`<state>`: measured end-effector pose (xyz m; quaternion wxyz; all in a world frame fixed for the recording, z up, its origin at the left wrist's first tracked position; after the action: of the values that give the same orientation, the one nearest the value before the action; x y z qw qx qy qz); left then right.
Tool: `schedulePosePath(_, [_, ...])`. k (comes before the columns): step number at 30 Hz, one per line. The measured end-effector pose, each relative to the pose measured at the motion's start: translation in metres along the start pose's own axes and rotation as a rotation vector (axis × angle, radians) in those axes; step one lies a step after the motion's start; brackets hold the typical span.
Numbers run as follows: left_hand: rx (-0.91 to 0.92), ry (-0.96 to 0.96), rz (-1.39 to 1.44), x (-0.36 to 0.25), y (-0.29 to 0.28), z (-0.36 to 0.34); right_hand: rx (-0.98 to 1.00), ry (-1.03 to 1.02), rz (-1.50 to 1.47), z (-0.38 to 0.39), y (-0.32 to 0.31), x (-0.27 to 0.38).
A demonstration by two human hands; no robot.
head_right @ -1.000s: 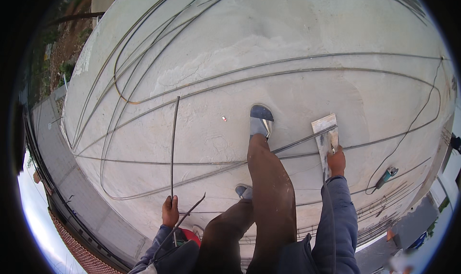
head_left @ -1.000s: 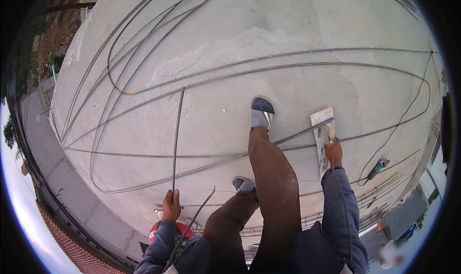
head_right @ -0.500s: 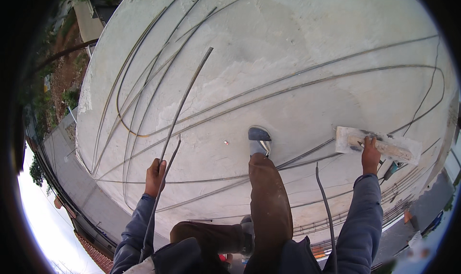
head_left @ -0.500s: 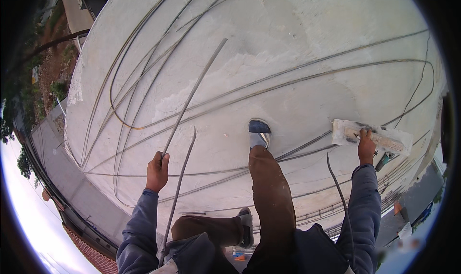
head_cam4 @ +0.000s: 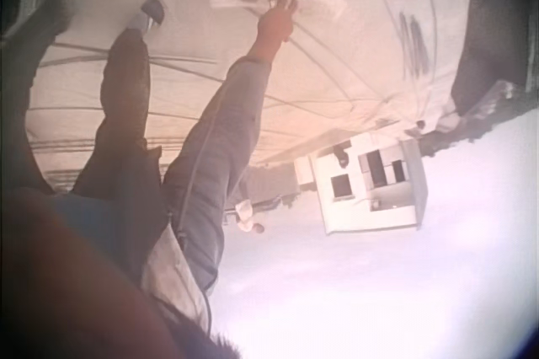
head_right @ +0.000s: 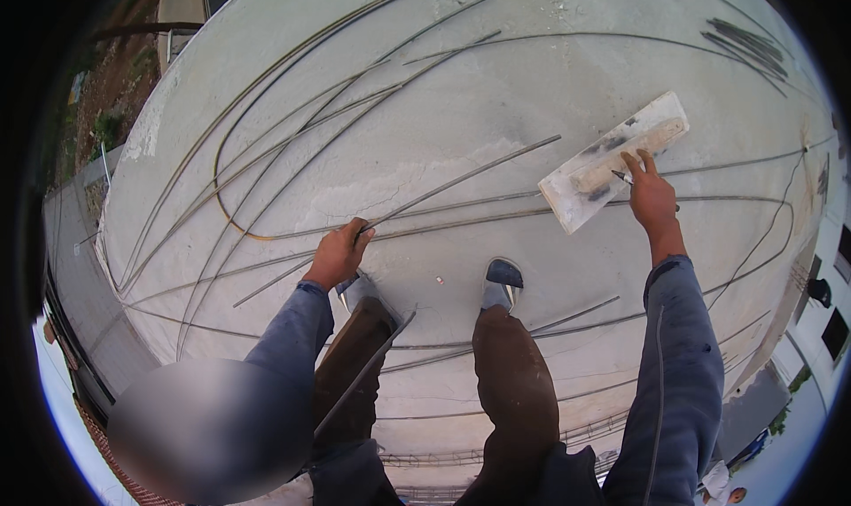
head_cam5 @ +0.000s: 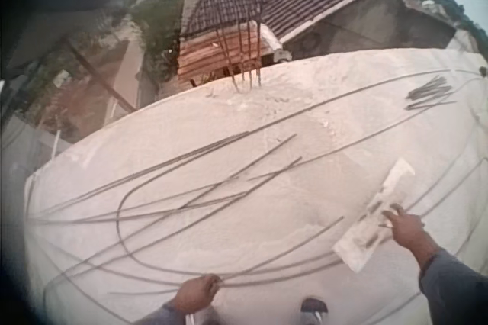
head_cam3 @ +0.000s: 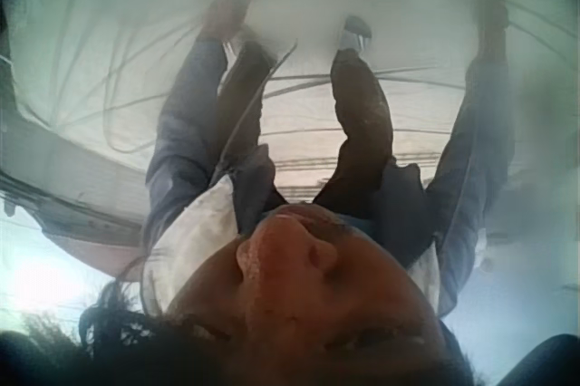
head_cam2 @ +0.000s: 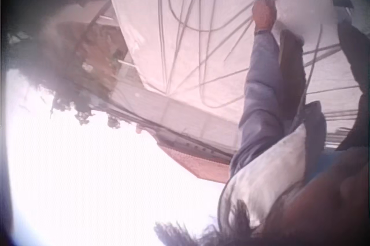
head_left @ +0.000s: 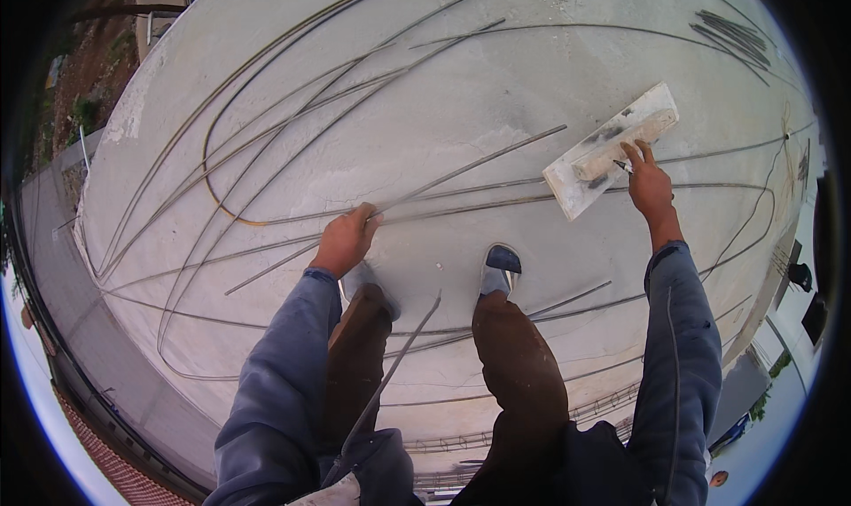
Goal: The person marks metal rods with a marker, then uses an angle grinder to cut them into smaller pieces. The person places the cut pieces aside and repeats the process with other rods.
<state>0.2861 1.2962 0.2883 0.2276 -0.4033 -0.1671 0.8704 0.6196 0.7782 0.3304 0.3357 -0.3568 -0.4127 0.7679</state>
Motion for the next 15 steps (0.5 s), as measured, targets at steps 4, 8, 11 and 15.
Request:
schedulePosePath(4, [0.044,0.063,-0.007,0.02,-0.021,-0.033,-0.163,-0.097,-0.307,-0.004,-0.043,0.178])
schedulePosePath(8, [0.077,0.131,0.102,0.029,-0.026,-0.058,-0.414,-0.504,-0.238,-0.001,-0.107,0.361])
schedulePosePath(11, [0.143,0.145,0.202,0.034,-0.02,-0.066,-0.175,-0.646,-0.293,-0.023,-0.057,0.42])
schedulePosePath(15, [0.141,0.1,0.227,0.079,-0.027,-0.086,0.125,-0.692,-0.35,-0.051,-0.026,0.431])
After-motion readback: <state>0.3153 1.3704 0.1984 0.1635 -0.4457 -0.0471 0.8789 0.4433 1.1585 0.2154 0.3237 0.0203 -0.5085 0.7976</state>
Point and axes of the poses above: each hand's wrist, its own z-axis away from the middle knuckle, its own y-axis out of the palm, x = y × z, the point moved 6 cm from there along -z, towards the middle knuckle, and after that the axes turned 15 degrees about z, right-handed, at the moved point
